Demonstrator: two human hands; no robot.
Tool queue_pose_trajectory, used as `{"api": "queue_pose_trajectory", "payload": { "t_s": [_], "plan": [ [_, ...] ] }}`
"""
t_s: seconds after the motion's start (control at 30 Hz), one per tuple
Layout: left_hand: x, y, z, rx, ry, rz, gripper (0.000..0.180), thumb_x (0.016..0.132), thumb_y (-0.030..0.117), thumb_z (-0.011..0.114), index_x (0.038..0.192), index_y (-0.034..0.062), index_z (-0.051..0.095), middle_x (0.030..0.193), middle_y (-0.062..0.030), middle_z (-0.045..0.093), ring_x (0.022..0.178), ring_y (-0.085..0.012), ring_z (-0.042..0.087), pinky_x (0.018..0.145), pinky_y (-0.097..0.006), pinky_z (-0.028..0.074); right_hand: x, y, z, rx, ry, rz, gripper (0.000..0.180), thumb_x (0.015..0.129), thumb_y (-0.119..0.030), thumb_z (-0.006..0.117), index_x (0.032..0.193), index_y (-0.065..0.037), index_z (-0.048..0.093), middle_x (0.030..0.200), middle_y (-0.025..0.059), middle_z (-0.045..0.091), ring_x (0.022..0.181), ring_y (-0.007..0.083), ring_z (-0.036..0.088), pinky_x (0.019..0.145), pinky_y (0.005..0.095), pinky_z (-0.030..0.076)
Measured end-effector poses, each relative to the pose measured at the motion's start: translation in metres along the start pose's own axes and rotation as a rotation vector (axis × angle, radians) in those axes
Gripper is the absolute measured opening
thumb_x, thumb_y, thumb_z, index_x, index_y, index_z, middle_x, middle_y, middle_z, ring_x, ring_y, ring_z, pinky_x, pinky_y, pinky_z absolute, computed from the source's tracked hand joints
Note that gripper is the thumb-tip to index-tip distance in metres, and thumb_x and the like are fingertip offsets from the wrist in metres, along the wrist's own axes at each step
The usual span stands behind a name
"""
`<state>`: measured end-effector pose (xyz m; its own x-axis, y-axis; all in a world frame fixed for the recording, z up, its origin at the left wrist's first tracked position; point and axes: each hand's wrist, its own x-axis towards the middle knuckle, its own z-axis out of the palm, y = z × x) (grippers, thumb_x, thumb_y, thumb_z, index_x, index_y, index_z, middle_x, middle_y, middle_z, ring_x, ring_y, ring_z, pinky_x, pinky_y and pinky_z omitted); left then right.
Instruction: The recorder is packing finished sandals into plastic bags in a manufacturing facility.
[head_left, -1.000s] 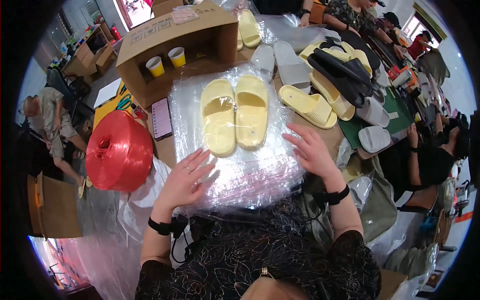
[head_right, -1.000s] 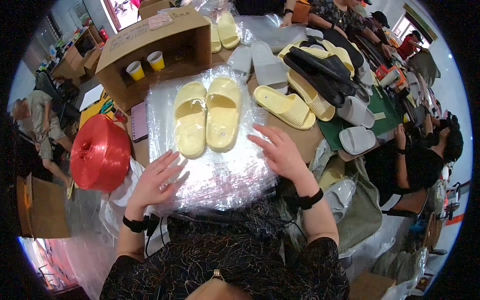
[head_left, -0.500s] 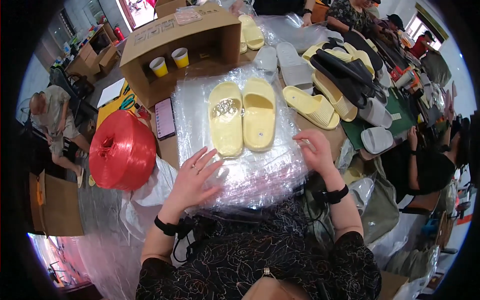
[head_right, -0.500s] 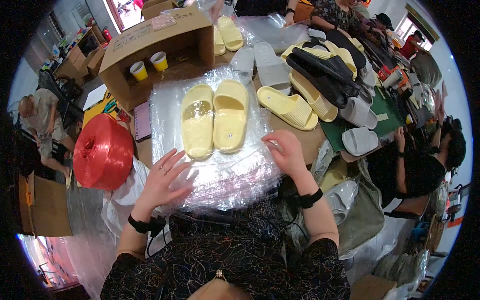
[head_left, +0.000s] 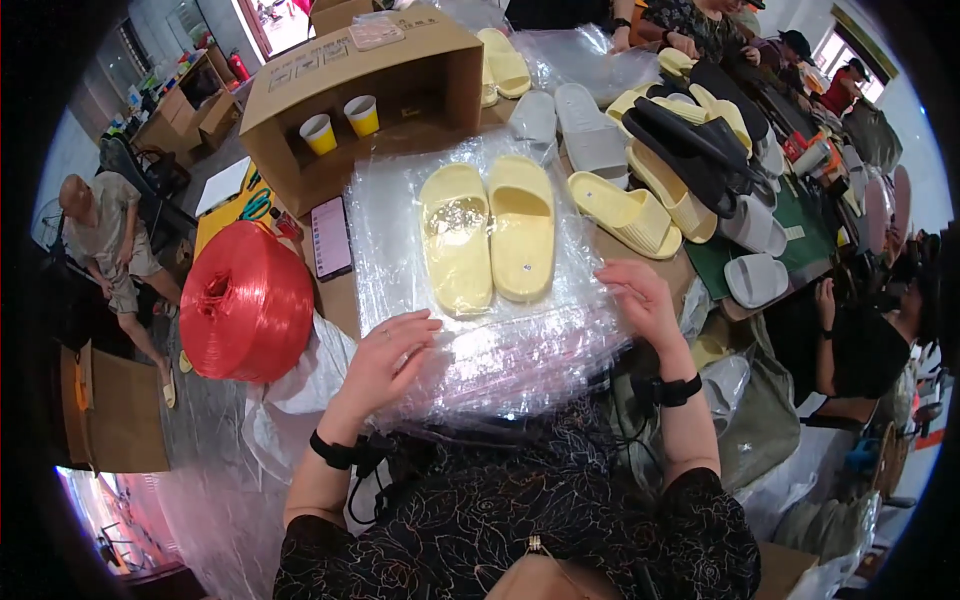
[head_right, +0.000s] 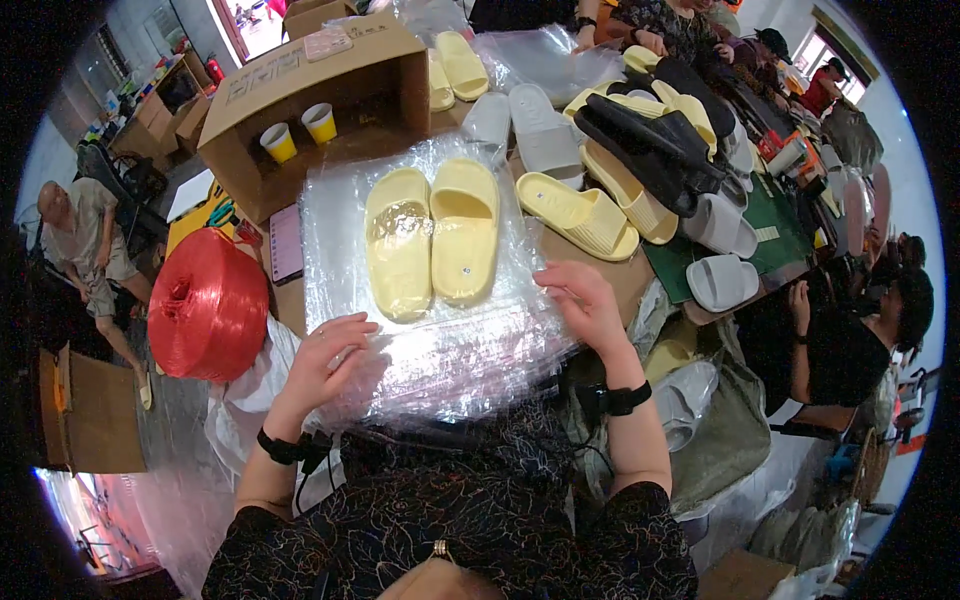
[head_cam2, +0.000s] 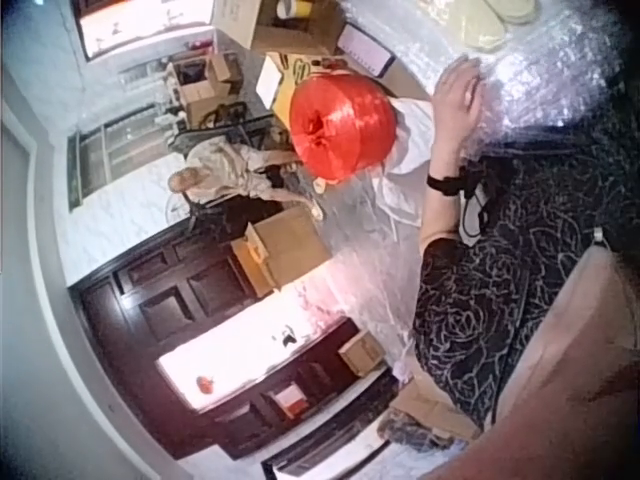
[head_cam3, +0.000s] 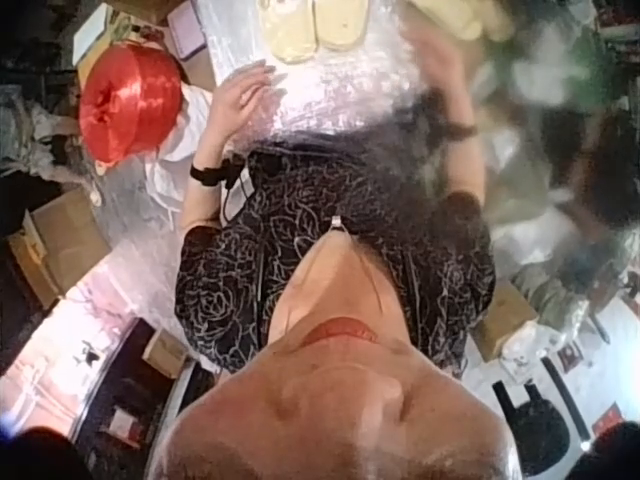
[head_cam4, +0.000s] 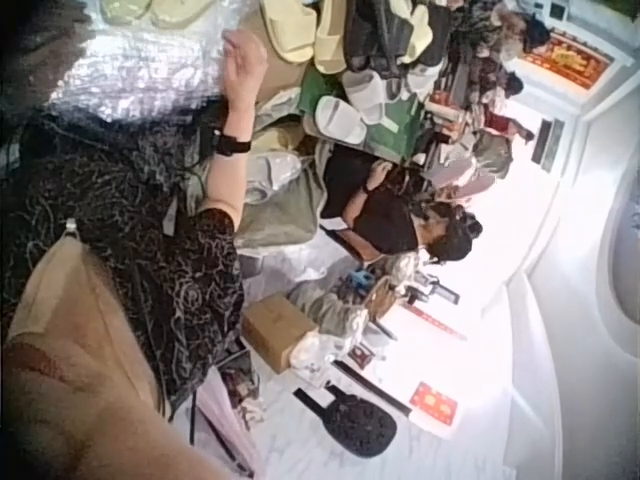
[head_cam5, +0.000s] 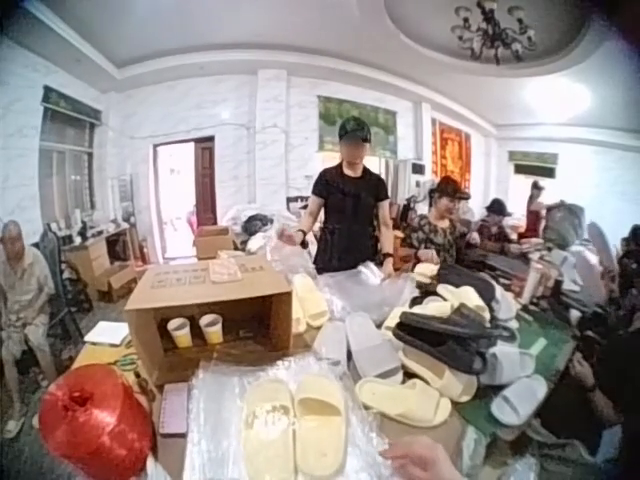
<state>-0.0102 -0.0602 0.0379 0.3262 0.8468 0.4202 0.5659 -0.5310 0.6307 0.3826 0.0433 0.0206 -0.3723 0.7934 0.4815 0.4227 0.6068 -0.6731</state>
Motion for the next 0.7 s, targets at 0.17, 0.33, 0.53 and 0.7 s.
{"api": "queue_pose_trajectory", "payload": {
  "t_s": [0.17, 0.33, 0.53, 0.7],
  "plan": [
    [0.007, -0.002, 0.001, -0.014, -0.009, -0.234, 0.012, 0.093, 0.007, 0.058, 0.104, 0.0039, 0.062, 0.096, -0.0115, 0.074, 0.097, -0.0268, 0.071, 0.08, -0.038, 0.054, -0.008, 0.018, 0.01, 0.102, 0.022, 0.133, 0.017, 0.089, -0.003, 0.06, 0.102, -0.004, 0.072, 0.094, 0.0109, 0.071, 0.094, 0.0253, 0.066, 0.086, 0.0361, 0.05],
    [0.029, -0.015, 0.012, -0.177, 0.071, -0.544, 0.018, 0.1, 0.015, 0.052, 0.114, 0.0045, 0.055, 0.068, -0.011, 0.069, 0.064, -0.0213, 0.071, 0.062, -0.031, 0.052, 0.005, 0.026, 0.032, 0.347, 0.074, 0.619, 0.019, 0.09, -0.009, 0.063, 0.107, 0.0, 0.064, 0.081, 0.0113, 0.069, 0.073, 0.0221, 0.066, 0.072, 0.0341, 0.051],
    [0.041, -0.01, 0.015, 0.036, 0.074, -0.768, 0.035, 0.093, 0.013, 0.059, 0.126, 0.0041, 0.052, 0.081, -0.0101, 0.071, 0.076, -0.0247, 0.071, 0.071, -0.036, 0.054, 0.007, 0.0, 0.043, -0.192, 0.182, 0.592, 0.029, 0.087, -0.012, 0.067, 0.113, -0.003, 0.058, 0.077, 0.0078, 0.067, 0.075, 0.0276, 0.065, 0.073, 0.0417, 0.052],
    [0.031, 0.019, 0.011, 0.598, 0.346, 0.035, 0.046, 0.083, 0.008, 0.07, 0.127, 0.0064, 0.058, 0.131, -0.0113, 0.061, 0.121, -0.034, 0.055, 0.098, -0.045, 0.047, 0.012, -0.05, 0.049, -0.601, 0.462, -0.03, 0.032, 0.082, -0.011, 0.069, 0.113, -0.01, 0.062, 0.103, 0.009, 0.065, 0.1, 0.0328, 0.061, 0.086, 0.0457, 0.049]
  ]
}}
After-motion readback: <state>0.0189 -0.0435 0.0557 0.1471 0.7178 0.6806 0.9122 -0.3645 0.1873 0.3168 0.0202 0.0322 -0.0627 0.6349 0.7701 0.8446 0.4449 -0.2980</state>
